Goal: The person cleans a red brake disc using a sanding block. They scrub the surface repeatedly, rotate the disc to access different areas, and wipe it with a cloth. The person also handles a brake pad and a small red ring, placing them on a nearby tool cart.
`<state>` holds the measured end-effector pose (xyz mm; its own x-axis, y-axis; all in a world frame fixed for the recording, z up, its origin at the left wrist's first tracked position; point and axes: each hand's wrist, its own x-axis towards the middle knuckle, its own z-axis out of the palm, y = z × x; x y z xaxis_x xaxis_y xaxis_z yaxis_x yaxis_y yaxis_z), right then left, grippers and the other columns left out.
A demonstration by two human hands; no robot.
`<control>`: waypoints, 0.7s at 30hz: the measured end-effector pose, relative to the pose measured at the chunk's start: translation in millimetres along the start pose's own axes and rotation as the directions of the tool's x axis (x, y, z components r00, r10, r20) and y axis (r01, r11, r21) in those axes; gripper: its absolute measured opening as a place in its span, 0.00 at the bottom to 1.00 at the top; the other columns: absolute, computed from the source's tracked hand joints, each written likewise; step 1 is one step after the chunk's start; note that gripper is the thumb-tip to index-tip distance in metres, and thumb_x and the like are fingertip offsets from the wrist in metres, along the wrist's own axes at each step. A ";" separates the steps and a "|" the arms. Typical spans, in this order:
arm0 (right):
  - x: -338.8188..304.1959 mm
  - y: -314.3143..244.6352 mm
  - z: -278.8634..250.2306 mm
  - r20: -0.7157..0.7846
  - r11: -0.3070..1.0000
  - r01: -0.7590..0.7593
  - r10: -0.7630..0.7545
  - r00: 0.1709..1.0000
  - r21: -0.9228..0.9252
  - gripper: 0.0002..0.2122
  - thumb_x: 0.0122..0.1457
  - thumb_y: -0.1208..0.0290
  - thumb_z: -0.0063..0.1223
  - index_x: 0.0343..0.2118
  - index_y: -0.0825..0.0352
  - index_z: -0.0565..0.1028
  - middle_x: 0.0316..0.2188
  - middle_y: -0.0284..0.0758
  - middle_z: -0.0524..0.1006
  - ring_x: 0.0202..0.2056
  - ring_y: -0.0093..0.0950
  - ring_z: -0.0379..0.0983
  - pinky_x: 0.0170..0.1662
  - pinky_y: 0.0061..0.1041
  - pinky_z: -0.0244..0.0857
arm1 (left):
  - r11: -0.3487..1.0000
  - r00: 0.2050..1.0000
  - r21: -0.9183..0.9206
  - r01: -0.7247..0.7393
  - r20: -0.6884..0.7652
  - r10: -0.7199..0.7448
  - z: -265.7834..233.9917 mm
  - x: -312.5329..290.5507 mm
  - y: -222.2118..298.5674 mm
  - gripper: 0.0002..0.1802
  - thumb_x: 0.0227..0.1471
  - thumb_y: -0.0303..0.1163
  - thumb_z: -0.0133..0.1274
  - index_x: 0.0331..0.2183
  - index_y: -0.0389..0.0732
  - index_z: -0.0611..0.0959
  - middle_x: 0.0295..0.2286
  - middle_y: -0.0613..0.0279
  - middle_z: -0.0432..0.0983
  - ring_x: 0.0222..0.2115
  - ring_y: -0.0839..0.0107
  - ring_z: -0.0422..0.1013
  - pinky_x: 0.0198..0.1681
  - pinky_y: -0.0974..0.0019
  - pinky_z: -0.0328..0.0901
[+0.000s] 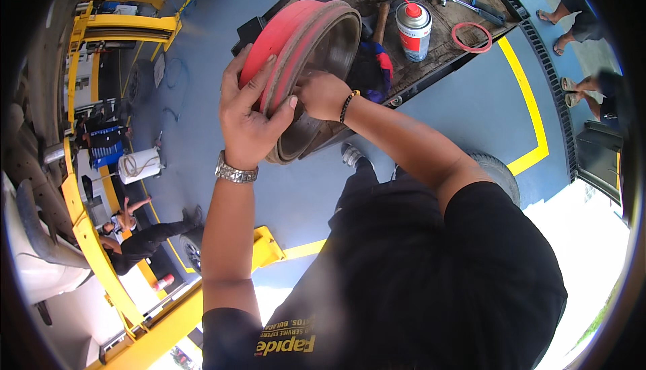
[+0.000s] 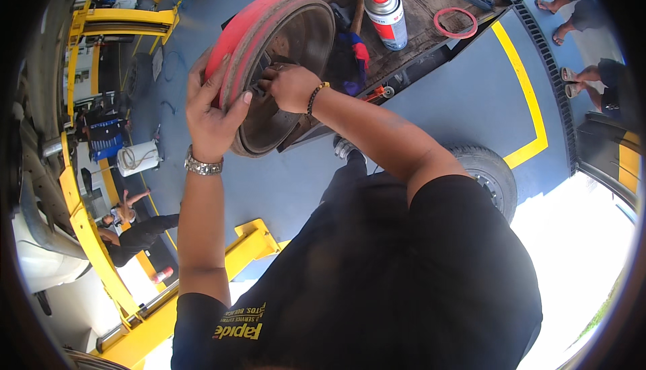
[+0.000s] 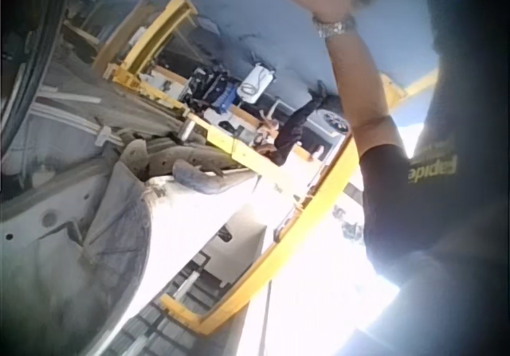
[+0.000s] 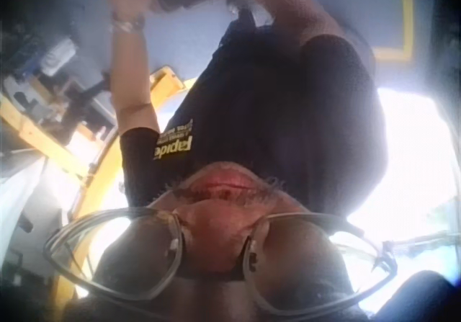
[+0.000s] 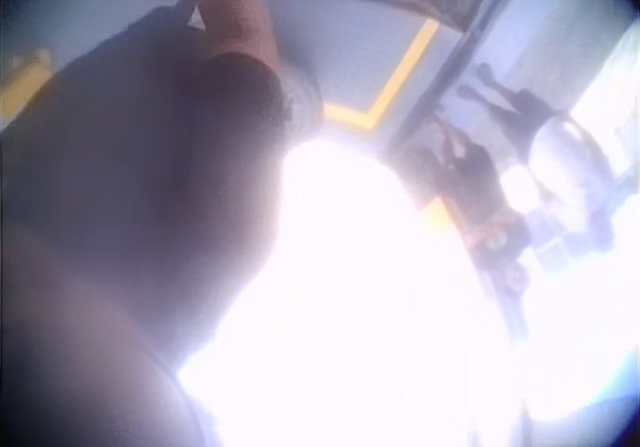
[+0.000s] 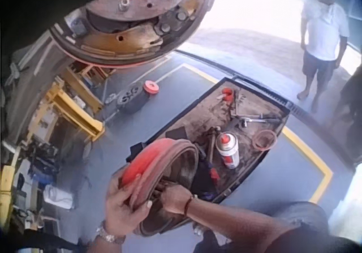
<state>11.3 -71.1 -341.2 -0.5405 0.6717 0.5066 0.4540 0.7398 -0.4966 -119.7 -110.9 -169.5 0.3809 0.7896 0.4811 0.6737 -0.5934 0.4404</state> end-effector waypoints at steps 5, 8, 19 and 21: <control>-44.7 24.2 -99.3 0.035 0.987 -0.095 0.100 0.994 -0.128 0.08 0.52 0.74 0.55 0.36 0.63 0.79 0.36 0.35 0.77 0.38 0.36 0.78 0.42 0.33 0.74 | 0.978 0.983 -0.106 0.181 0.040 -0.178 -5.2 -2.5 2.7 0.45 0.41 0.38 0.72 0.59 0.35 0.73 0.57 0.44 0.68 0.52 0.57 0.73 0.56 0.58 0.68; -104.6 26.2 -138.6 -0.042 0.961 -0.254 0.260 0.965 0.111 0.16 0.49 0.82 0.54 0.43 0.64 0.80 0.40 0.40 0.73 0.39 0.43 0.75 0.42 0.38 0.72 | 0.744 0.843 -0.398 0.537 0.291 -0.452 -22.3 -10.9 -19.3 0.51 0.48 0.49 0.68 0.64 0.34 0.64 0.58 0.47 0.68 0.54 0.60 0.71 0.58 0.59 0.66; -223.3 -4.7 -136.4 -0.202 0.728 -0.653 0.686 0.699 0.208 0.11 0.54 0.82 0.54 0.42 0.73 0.78 0.37 0.42 0.76 0.37 0.39 0.76 0.42 0.32 0.71 | 0.057 0.683 -0.782 0.621 0.503 -0.529 -19.0 -56.4 -141.0 0.48 0.54 0.63 0.54 0.62 0.35 0.68 0.57 0.46 0.70 0.57 0.56 0.68 0.61 0.51 0.63; -212.1 -3.5 -143.4 -0.197 0.768 -0.629 0.639 0.743 0.120 0.11 0.55 0.81 0.55 0.42 0.71 0.79 0.36 0.41 0.76 0.37 0.39 0.76 0.42 0.33 0.71 | 0.072 0.651 -0.736 0.673 0.544 -0.529 -20.7 -60.9 -171.9 0.45 0.54 0.60 0.55 0.60 0.34 0.70 0.55 0.46 0.72 0.56 0.54 0.70 0.60 0.50 0.64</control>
<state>225.9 -210.7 -345.9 0.0283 0.9798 0.1982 0.6034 0.1413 -0.7848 -271.9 -60.2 -258.9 0.2363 0.9132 -0.3319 -0.1614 0.3737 0.9134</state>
